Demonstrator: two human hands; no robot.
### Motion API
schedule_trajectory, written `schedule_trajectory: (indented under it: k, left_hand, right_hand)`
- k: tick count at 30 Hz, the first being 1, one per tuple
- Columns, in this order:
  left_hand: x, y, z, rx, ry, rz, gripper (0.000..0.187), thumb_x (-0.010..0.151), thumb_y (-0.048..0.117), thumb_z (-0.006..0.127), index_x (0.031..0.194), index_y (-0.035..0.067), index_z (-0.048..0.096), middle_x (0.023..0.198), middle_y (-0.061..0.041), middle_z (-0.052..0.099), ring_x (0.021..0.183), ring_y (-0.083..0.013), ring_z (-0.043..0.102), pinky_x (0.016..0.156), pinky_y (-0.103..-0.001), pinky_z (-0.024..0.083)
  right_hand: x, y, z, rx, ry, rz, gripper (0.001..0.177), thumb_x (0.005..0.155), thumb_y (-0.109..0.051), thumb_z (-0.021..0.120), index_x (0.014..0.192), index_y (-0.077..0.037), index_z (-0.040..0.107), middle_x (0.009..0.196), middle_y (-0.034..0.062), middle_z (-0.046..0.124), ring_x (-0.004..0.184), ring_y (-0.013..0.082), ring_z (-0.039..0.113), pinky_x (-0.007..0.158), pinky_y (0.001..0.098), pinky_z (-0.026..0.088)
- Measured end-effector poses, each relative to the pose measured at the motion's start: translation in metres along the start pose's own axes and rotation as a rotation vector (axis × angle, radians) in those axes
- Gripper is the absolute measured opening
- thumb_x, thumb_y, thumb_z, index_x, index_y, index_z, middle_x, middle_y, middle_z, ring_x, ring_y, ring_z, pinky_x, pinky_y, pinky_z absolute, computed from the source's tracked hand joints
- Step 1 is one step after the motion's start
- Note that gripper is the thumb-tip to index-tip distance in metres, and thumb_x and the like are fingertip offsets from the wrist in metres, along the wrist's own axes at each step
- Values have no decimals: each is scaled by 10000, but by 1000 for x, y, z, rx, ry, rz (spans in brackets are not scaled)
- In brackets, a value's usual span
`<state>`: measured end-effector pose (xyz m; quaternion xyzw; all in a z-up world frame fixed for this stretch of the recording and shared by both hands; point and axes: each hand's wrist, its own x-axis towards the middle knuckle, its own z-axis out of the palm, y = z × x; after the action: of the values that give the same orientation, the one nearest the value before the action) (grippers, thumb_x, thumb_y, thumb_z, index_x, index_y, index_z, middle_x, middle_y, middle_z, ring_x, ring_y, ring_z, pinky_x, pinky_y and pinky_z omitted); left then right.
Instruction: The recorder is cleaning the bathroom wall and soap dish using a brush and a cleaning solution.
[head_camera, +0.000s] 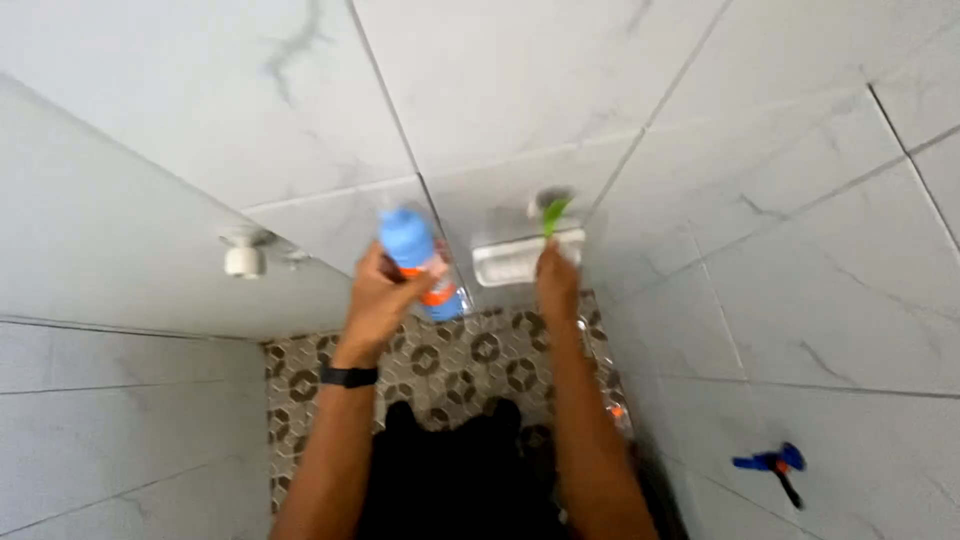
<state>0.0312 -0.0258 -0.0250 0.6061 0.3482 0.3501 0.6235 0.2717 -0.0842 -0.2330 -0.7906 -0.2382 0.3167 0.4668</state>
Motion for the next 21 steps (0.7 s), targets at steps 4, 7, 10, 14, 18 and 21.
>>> schedule_trajectory:
  k: [4,7,10,14,18,21]
  left_hand:
    - [-7,-3,-4,43,72,-65,435,834,148,785,1219,77,596,1130,-88,745,1051,-205,746,924,-432,586]
    - [-3,-5,6,91,125,-23,403,866,146,782,1218,54,609,1152,-88,744,1060,-212,730,948,-423,615]
    - [-3,-9,20,11,214,-41,372,903,170,750,1225,59,601,1113,-84,728,1018,-214,740,911,-419,631]
    - [-5,-2,31,-60,160,35,383,922,181,746,1240,59,572,1156,-78,700,1050,-207,718,899,-414,612]
    - [-12,10,32,30,221,8,428,880,194,752,1251,73,575,1142,-72,712,1035,-198,721,887,-405,621]
    - [-13,-1,25,-30,202,47,373,918,202,745,1219,55,581,1138,-83,713,1043,-191,717,891,-403,623]
  right_hand:
    - [-19,38,3,-57,-38,68,676,1081,-573,272,620,-119,469,564,6,401,503,158,389,484,368,340]
    - [-12,-28,-30,-24,68,-92,641,1072,-536,320,620,-104,461,549,1,416,509,161,414,509,360,343]
    - [-9,-93,-61,220,121,-359,602,1091,-477,416,629,-93,462,573,0,451,525,147,414,503,344,339]
    - [4,-94,-55,341,99,-427,553,1080,-476,403,658,-128,484,575,-18,453,486,119,400,440,326,322]
    - [7,16,-20,150,68,-212,611,1089,-507,370,614,-138,477,522,-29,400,442,114,368,406,326,289]
    - [0,55,-14,11,24,64,630,1081,-521,377,604,-124,484,498,-29,362,418,142,333,377,345,262]
